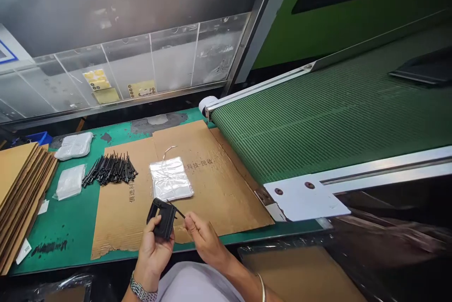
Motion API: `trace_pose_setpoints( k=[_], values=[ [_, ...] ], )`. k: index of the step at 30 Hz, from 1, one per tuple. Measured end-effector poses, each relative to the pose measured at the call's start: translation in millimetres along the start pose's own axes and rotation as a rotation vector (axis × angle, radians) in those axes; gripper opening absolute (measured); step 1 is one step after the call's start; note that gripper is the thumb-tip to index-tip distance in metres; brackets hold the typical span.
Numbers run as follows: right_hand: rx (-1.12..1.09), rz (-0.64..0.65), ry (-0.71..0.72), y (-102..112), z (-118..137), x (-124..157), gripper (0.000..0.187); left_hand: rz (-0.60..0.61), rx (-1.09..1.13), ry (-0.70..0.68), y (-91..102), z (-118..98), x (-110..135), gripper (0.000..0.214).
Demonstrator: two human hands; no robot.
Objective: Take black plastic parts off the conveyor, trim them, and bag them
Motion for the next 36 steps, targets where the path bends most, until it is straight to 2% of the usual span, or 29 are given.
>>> trace_pose_setpoints(
  k=[2,5,8,11,15,20,24,29,32,36],
  values=[
    [0.12,0.003,0.178,-4.0,22.5,6.0,0.04,0.013,0.021,0.025,-3.3,-1.3,5.0,0.016],
    [0.282,-0.032,0.397,-6.7,41.0,12.2,0.035,0.039,0.04,0.082,-9.2,-0.5,11.8,0.02],
    [0.405,-0.056,0.549,-7.6,48.4,15.2,0.032,0.076,0.062,0.129,-16.7,0.2,19.2,0.025],
    [0.483,-0.056,0.636,-7.6,51.6,16.4,0.029,0.123,0.078,0.162,-23.5,0.3,26.4,0.026],
    [0.519,-0.041,0.654,-6.0,52.4,14.5,0.029,0.152,0.081,0.191,-26.0,2.2,29.5,0.025],
    [0.519,-0.071,0.613,3.4,46.0,5.3,0.03,0.059,0.114,0.144,-20.0,3.7,24.9,0.024],
    [0.439,-0.094,0.514,16.0,34.0,-5.5,0.031,0.028,0.104,0.191,-15.4,6.0,23.7,0.023],
    [0.337,-0.078,0.434,31.3,25.5,-10.6,0.035,0.153,-0.081,0.302,-5.7,8.8,20.2,0.016],
    [0.298,-0.017,0.458,35.2,28.3,-7.2,0.039,0.261,-0.275,0.196,-1.3,3.7,14.5,0.004],
    [0.313,0.039,0.526,33.3,34.3,-0.4,0.04,0.412,-0.389,0.119,-3.6,-0.1,9.9,0.023]
  ],
)
Point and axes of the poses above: each hand's wrist, its own x-axis away from the middle knuckle, its own y-axis out of the back of the hand, z = x × y, the point moved 4 cm from there along -x, towards the middle knuckle, and after that the axes turned 5 degrees about z, right-handed, at the moved point
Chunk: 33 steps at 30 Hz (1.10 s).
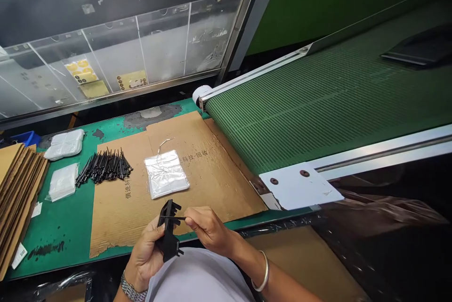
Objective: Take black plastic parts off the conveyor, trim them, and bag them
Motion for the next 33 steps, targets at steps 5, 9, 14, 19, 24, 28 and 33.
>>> trace_pose_setpoints(
  k=[5,9,14,19,24,28,33],
  values=[
    [0.174,0.017,0.102,-5.2,10.6,2.5,0.037,0.053,-0.059,-0.032,-9.8,-3.8,-2.3,0.031],
    [0.253,0.006,0.164,-5.2,19.2,0.9,0.037,0.062,-0.099,-0.024,-18.3,-3.6,-2.2,0.028],
    [0.266,-0.03,0.198,-2.0,27.0,-3.5,0.037,0.037,-0.126,-0.087,-21.5,-3.3,0.2,0.031],
    [0.285,-0.001,0.254,-2.4,31.8,-2.4,0.039,-0.027,-0.105,-0.052,-22.4,-3.1,2.1,0.03],
    [0.247,0.093,0.306,-6.7,39.6,10.9,0.042,-0.019,-0.055,-0.006,-16.0,-3.1,-0.8,0.027],
    [0.173,0.003,0.203,-1.4,42.3,14.0,0.046,-0.052,-0.084,-0.101,-14.2,-5.7,-0.5,0.026],
    [0.208,-0.042,0.08,-2.0,43.4,6.0,0.041,-0.089,-0.117,-0.245,-15.0,-1.6,2.1,0.032]
  ],
)
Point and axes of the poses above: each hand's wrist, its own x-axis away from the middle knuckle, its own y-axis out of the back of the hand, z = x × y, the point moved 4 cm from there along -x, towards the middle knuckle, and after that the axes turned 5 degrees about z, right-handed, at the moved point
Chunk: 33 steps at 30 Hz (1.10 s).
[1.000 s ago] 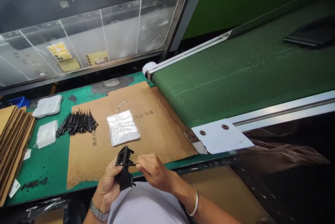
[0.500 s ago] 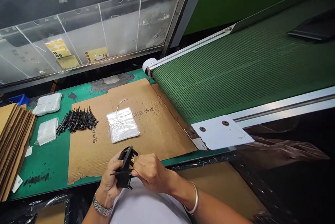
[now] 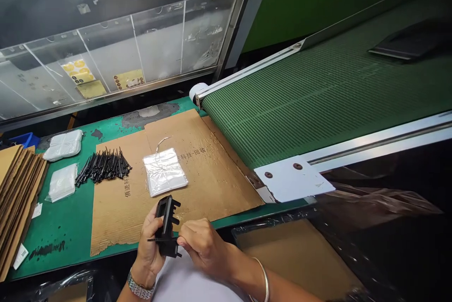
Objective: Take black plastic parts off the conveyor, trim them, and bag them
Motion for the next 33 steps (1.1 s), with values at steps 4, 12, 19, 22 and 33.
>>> trace_pose_setpoints(
  k=[4,12,19,22,33],
  values=[
    [-0.045,-0.032,-0.077,-2.4,-6.4,-0.4,0.041,-0.016,0.006,-0.032,0.9,5.0,3.8,0.036],
    [-0.206,-0.027,-0.318,-2.7,-36.4,5.7,0.043,0.205,-0.148,0.037,-1.1,6.9,12.8,0.05],
    [-0.351,0.039,-0.181,11.6,-25.1,4.6,0.044,0.196,-0.25,-0.001,11.1,-0.8,11.2,0.032],
    [-0.314,0.078,-0.114,14.0,-17.1,2.0,0.047,0.217,-0.288,0.0,9.9,-2.8,12.0,0.029],
    [-0.196,0.07,0.063,20.7,-6.4,-1.9,0.047,0.298,-0.462,-0.216,6.1,-8.1,14.0,0.029]
  ],
)
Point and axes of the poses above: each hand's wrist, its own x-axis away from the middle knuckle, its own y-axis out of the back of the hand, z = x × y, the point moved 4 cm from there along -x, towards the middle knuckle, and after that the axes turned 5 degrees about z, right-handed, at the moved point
